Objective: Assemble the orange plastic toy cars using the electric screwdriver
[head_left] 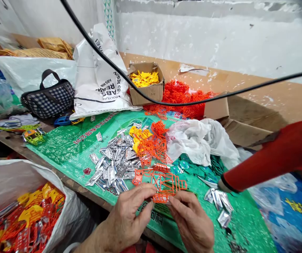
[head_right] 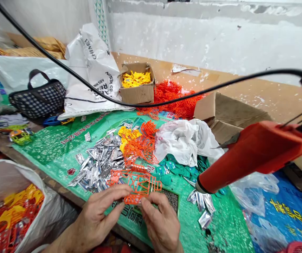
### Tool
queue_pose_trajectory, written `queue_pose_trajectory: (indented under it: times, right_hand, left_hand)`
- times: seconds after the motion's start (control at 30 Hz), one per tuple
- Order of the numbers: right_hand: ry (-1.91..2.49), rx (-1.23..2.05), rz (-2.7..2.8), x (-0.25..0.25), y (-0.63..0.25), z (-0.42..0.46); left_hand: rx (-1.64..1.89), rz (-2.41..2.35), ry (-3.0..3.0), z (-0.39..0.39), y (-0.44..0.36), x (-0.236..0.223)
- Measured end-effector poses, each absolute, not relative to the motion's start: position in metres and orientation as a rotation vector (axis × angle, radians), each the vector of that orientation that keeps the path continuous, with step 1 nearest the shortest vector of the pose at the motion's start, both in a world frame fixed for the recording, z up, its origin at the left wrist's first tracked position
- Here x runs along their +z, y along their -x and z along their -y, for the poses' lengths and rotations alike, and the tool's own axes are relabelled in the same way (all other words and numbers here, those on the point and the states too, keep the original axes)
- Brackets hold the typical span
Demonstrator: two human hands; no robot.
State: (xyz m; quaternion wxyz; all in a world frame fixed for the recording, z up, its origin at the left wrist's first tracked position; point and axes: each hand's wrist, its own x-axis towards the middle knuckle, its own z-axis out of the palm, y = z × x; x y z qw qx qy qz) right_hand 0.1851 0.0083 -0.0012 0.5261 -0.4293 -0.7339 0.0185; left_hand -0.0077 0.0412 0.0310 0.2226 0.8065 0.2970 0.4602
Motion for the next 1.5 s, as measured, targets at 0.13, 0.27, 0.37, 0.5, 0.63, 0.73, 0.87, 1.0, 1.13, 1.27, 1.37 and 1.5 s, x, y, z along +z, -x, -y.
queue_pose_trajectory:
  times: [0.13,0.27,0.37,0.5,0.63,0.73,0.87,1.0,1.13,1.27,1.37,1.5]
  right_hand:
    - [1.048,0.023,1.754,-0.004,-0.186,-0.007]
    - [1.034,0.017,1.732,-0.003,-0.183,-0.008]
    - [1.012,0.024,1.733,-0.001,-0.181,-0.009]
    - [1.018,0.033,1.73,-0.003,-0.183,-0.009]
    - [1.03,0.039,1.736,-0.007,-0.184,-0.009]
    - [1.034,0.033,1.718,-0.008,-0.183,-0.008]
    - [1.045,0.022,1.709,-0.007,-0.183,-0.009]
    - [1.043,0.016,1.742,-0.006,-0.184,-0.009]
    - [1.035,0.001,1.741,-0.004,-0.185,-0.011]
    - [1.04,-0.021,1.756,-0.002,-0.185,-0.013]
    - [1.061,-0.037,1.783,-0.003,-0.184,-0.014]
    - [1.102,-0.034,1.813,-0.009,-0.182,-0.015]
  left_hand:
    - [1.245,-0.817,-2.297,-0.04,0.008,0.029]
    - [1.222,-0.827,-2.351,-0.039,0.01,0.028]
    - [1.203,-0.822,-2.374,-0.039,0.011,0.026]
    - [1.196,-0.803,-2.392,-0.04,0.011,0.024]
    - [1.202,-0.771,-2.367,-0.042,0.011,0.025]
    - [1.198,-0.787,-2.373,-0.042,0.01,0.025]
    - [1.203,-0.811,-2.383,-0.041,0.009,0.022]
    - [1.194,-0.806,-2.388,-0.04,0.01,0.018]
    - [1.165,-0.797,-2.387,-0.04,0.011,0.017]
    - [1.145,-0.805,-2.392,-0.041,0.01,0.017]
    - [1.151,-0.793,-2.382,-0.042,0.01,0.016]
    - [1.156,-0.802,-2.38,-0.042,0.009,0.015]
